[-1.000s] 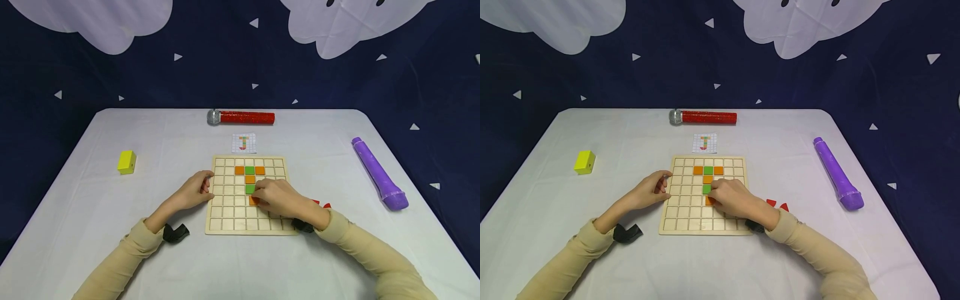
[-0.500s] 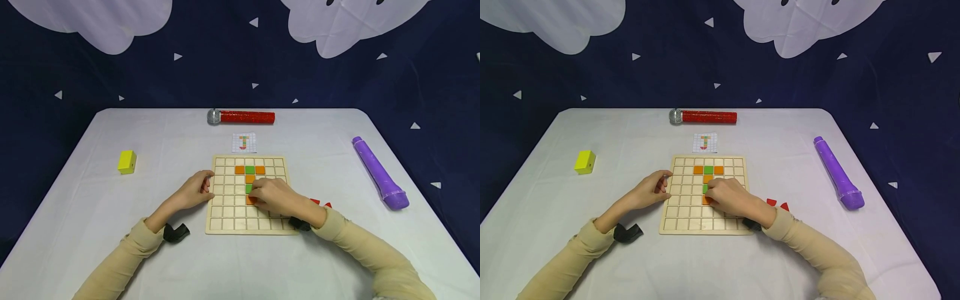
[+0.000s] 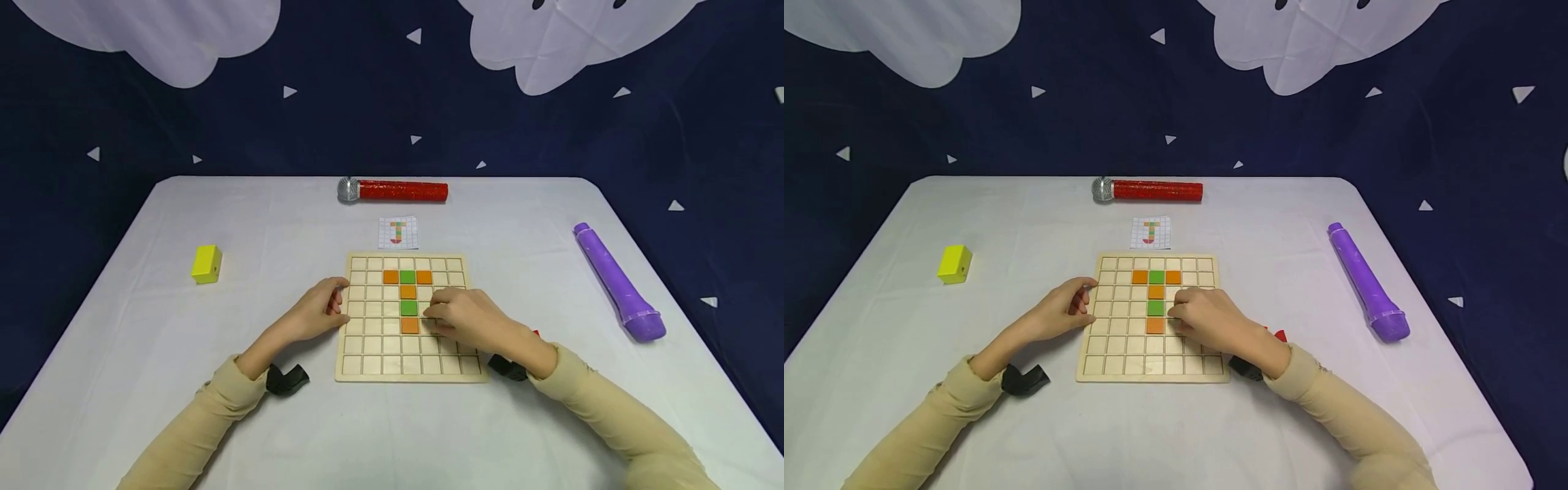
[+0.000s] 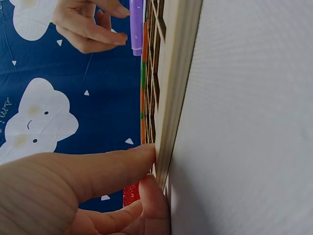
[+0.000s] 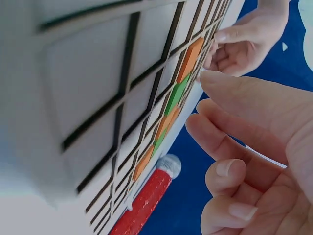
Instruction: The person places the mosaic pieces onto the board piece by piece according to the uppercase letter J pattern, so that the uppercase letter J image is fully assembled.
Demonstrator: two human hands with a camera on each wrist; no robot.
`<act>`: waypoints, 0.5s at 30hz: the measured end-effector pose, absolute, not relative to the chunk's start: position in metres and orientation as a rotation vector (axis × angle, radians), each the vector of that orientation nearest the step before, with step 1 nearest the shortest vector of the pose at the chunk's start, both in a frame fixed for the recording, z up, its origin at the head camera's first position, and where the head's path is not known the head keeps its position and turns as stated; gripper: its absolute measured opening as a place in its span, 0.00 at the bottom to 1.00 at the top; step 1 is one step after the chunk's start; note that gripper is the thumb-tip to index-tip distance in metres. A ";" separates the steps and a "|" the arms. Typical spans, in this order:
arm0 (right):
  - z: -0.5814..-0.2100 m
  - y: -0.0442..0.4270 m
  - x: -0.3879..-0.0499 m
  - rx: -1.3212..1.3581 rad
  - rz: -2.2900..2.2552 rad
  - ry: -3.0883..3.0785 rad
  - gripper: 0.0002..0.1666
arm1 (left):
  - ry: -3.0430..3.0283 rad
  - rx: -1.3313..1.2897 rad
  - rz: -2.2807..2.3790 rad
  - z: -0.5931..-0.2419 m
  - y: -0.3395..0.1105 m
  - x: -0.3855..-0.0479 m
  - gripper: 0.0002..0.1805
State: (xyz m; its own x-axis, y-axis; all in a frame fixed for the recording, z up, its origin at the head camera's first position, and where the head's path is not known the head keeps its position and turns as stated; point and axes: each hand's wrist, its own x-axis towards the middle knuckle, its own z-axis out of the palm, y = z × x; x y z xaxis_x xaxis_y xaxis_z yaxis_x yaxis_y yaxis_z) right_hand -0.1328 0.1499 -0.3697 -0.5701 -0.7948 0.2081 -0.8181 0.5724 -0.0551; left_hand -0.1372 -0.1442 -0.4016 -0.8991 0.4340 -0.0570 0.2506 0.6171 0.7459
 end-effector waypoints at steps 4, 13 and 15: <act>-0.367 0.162 -0.129 1.317 0.197 -2.653 0.11 | 2.610 0.559 1.163 -0.402 -0.145 -0.138 0.31; -0.369 0.193 -0.122 1.196 0.223 -2.678 0.12 | 2.608 0.567 1.158 -0.401 -0.145 -0.137 0.30; -0.370 0.200 -0.122 1.171 0.228 -2.677 0.12 | 2.605 0.567 1.165 -0.401 -0.145 -0.137 0.30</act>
State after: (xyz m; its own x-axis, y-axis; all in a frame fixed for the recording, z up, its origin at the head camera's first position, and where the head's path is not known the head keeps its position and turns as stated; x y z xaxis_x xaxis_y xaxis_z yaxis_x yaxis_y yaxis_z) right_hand -0.1217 0.2002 -0.3697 -0.6623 -0.7055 0.2524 -0.7380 0.6725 -0.0568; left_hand -0.1371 -0.1448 -0.4011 -0.8982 0.4365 -0.0525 0.2520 0.6089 0.7521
